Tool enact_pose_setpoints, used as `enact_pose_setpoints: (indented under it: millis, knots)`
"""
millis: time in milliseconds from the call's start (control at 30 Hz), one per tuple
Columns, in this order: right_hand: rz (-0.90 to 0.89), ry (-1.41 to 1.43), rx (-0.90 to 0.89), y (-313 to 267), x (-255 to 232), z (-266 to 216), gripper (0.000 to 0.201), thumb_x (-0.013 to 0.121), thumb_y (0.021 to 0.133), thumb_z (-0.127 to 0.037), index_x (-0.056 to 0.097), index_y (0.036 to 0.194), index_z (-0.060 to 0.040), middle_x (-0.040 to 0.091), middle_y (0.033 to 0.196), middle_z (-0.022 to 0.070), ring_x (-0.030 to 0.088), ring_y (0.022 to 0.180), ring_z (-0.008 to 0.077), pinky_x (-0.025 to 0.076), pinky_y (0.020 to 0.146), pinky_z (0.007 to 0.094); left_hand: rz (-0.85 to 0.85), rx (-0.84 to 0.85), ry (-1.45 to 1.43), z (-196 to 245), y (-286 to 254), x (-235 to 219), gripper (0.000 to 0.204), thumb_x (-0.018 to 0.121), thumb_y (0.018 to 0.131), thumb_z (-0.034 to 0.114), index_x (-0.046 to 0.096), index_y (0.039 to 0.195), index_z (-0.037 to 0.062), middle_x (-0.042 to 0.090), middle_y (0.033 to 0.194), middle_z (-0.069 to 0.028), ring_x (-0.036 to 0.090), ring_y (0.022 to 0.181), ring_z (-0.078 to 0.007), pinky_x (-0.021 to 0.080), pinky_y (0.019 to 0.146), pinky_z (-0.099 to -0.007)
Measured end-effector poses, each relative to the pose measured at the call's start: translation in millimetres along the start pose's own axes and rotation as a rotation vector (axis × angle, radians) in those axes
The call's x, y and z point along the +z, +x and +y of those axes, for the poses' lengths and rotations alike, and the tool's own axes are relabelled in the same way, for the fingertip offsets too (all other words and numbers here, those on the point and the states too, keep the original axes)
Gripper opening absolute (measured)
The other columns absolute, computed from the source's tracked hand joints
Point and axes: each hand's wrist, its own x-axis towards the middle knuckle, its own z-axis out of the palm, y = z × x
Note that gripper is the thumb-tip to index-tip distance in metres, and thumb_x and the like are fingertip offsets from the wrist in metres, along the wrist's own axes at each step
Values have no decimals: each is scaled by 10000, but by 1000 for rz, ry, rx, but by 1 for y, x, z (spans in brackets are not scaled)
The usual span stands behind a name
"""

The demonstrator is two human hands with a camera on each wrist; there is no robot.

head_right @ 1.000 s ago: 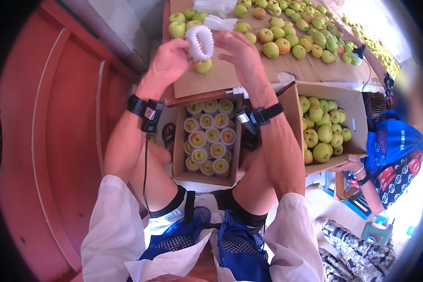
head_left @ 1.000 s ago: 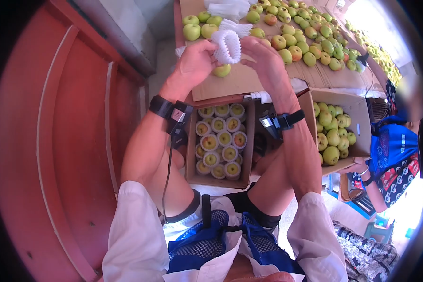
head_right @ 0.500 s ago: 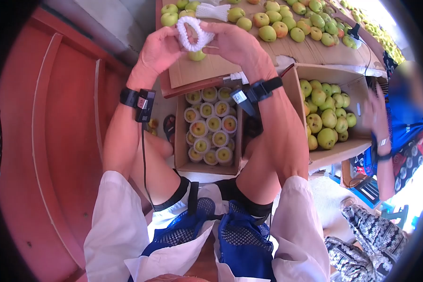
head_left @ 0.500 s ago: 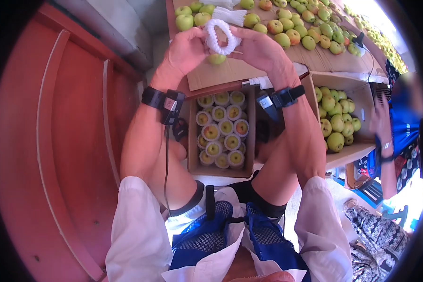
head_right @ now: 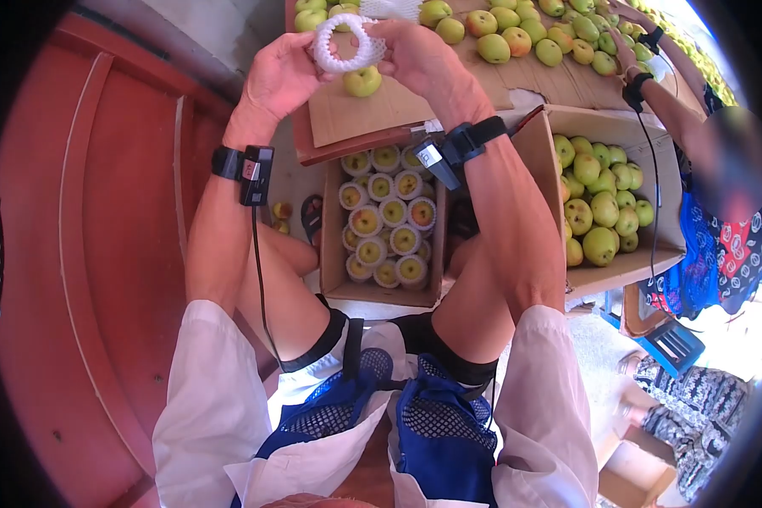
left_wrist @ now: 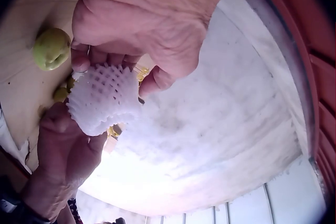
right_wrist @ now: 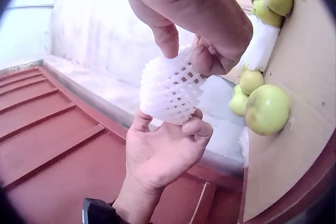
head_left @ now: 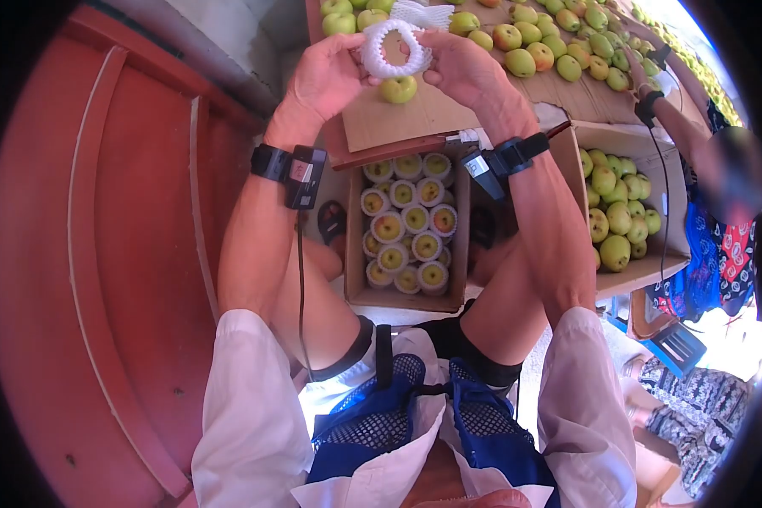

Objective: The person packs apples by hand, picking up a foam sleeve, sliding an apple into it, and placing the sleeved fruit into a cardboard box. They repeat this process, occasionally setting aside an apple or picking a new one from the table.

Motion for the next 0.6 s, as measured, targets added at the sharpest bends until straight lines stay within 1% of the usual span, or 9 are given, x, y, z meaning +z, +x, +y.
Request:
enact_pose_setpoints:
  millis: [100, 200, 300, 333, 400, 433, 500, 600]
  knots:
    - [-30, -4, 48, 6, -9, 9, 123, 642, 948, -164, 642, 1009, -57, 632, 900, 2, 520, 721, 88, 334, 541, 254, 91, -37, 54, -6, 4, -10, 253, 597, 970, 263, 622, 1149, 88, 662, 1029, -6, 580, 913, -149, 406, 715, -332]
    - [31, -60, 135, 15, -28, 25, 121, 658, 939, -181, 645, 970, -65, 601, 868, 7, 493, 718, 85, 330, 527, 250, 140, -115, 151, -17, 3, -24, 259, 606, 975, 296, 625, 1153, 108, 662, 1029, 15, 579, 903, -120, 405, 684, -312]
    - [252, -175, 127, 8, -29, 36, 117, 644, 951, -193, 648, 1002, -88, 533, 804, -47, 404, 643, 78, 277, 503, 236, 216, -165, 204, -29, 2, -38, 220, 601, 989, 269, 625, 1142, 113, 663, 1028, 23, 581, 858, -96, 397, 632, -275]
    - [269, -235, 115, 6, -27, 35, 118, 655, 945, -195, 650, 997, -89, 540, 809, -43, 408, 644, 74, 278, 502, 235, 240, -183, 220, -34, 3, -42, 207, 599, 993, 261, 624, 1138, 115, 663, 1027, 26, 581, 843, -87, 394, 614, -262]
    - [300, -355, 93, 3, -23, 35, 124, 677, 931, -199, 655, 987, -91, 556, 818, -36, 416, 647, 66, 279, 500, 232, 224, -153, 275, -41, 6, -49, 193, 584, 1009, 250, 617, 1138, 111, 655, 1005, 27, 569, 815, -77, 387, 597, -246]
    - [313, -382, 72, 2, -22, 37, 129, 681, 930, -205, 656, 988, -94, 564, 818, -30, 427, 655, 61, 287, 503, 230, 218, -138, 302, -44, 6, -52, 186, 577, 1016, 245, 614, 1139, 109, 651, 994, 27, 564, 801, -72, 384, 589, -238]
    - [338, -437, 30, 1, -21, 41, 139, 689, 927, -219, 657, 990, -99, 579, 819, -20, 448, 669, 51, 303, 510, 224, 275, -128, 395, -50, 9, -55, 193, 551, 1033, 249, 606, 1139, 97, 632, 959, 21, 544, 786, -68, 378, 577, -230]
    - [396, -544, -87, 20, -30, 63, 236, 669, 915, -238, 653, 1005, -21, 639, 842, 31, 581, 728, 140, 471, 598, 293, 373, -127, 541, -61, 15, -52, 225, 524, 1047, 269, 594, 1132, 73, 602, 914, 9, 516, 752, -70, 375, 556, -223]
